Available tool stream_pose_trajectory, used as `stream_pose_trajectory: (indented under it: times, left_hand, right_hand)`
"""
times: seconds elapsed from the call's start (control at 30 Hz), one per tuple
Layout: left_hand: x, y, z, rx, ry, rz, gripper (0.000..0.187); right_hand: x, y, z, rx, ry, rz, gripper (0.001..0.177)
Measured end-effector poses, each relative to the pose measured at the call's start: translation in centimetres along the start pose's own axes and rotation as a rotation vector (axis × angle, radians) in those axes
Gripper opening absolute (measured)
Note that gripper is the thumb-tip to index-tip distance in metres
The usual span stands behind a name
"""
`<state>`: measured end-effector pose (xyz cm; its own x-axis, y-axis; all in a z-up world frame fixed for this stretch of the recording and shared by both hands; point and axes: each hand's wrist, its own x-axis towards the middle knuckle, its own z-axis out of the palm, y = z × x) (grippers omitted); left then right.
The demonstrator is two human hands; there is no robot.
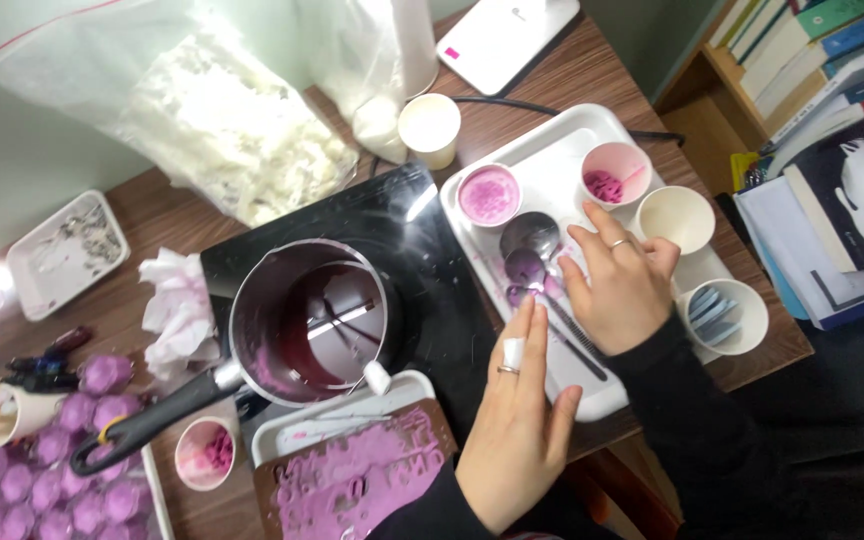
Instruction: The person scoops pink wax pieces from a paper cup and uses tweezers to place the pieces one at a time into the letter cavities of a mold on a tray, filling a letter-shaped candle. Purple flower-shaped candles in molds and a pot of melted purple wax sit on the table nearby.
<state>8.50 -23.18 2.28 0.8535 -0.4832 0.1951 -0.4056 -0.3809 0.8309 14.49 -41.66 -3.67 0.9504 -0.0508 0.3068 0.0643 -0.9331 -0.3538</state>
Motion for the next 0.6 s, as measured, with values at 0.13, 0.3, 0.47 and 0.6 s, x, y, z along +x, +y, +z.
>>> stream_pose_trajectory:
  times: [0.13,0.3,0.47,0.6]
  left_hand:
    - [1.2,0.4,1.0,-0.051,-0.033,-0.013,0.072]
    - [2.2,-0.1,2.1,-0.075,-0.049,-0.077,0.073]
    - [2.6,-0.8,2.9,-0.043,-0.053,-0.127,0.074]
    - [2.7,-1.3,3.5,-0.02,-0.053,-0.121,0.077]
  right_hand:
    - [0.2,0.9,1.5,-0.074,0.045,0.042,0.038]
    - [0.5,1.6,2.7,-0.188,0.024,0.122,0.045]
    - [0.6,1.5,2.7,-0.183,0.006,0.149,0.04]
    - [0.1,1.1,1.9,-0.135,0.014,0.154,0.033]
